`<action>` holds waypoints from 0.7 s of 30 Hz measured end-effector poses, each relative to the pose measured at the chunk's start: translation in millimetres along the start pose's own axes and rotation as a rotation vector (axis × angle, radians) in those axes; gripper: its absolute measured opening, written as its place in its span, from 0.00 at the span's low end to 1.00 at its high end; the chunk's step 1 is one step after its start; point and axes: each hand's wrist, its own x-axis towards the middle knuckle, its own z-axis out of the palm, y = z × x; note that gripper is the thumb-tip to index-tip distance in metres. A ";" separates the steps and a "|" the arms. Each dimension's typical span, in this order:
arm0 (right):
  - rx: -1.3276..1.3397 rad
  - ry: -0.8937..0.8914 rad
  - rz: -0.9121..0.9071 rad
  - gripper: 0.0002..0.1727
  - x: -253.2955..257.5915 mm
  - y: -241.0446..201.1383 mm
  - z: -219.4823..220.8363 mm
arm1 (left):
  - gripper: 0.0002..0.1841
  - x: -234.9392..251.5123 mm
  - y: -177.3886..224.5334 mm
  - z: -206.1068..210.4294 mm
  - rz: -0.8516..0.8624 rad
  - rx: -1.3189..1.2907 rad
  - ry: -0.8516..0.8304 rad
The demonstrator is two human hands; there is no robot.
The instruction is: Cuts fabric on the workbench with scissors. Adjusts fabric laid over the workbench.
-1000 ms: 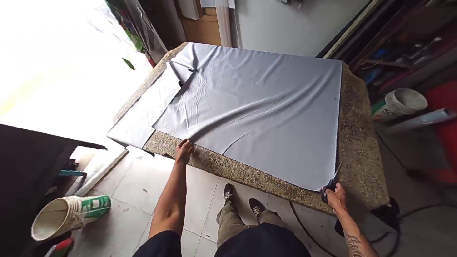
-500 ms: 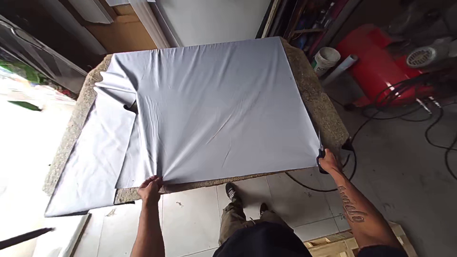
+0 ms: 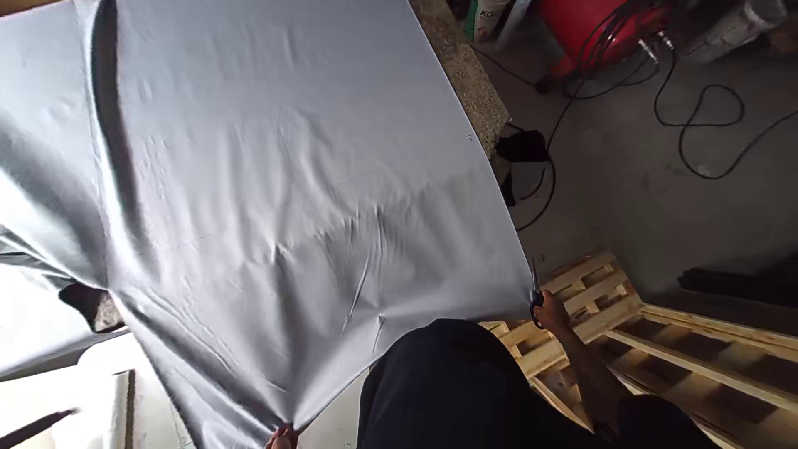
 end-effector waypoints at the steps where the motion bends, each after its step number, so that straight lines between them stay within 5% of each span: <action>1: 0.014 -0.010 0.018 0.29 -5.4 18.2 10.6 | 0.16 -11.3 -15.5 -4.5 -0.008 0.046 0.000; 6: 0.317 0.040 -0.006 0.25 8.0 54.2 -3.9 | 0.29 -47.6 -20.1 6.7 -0.117 0.409 -0.119; 10: 0.775 0.012 -0.021 0.26 24.4 34.6 -31.2 | 0.27 -41.9 20.7 58.5 0.140 0.527 -0.091; 17: 1.012 -0.120 -0.246 0.29 32.2 -46.3 -85.1 | 0.40 -75.9 227.1 203.4 0.870 0.505 -0.031; 21: 0.977 -0.169 -0.291 0.28 49.1 -76.4 -129.6 | 0.48 -78.1 337.3 304.4 1.050 0.643 -0.038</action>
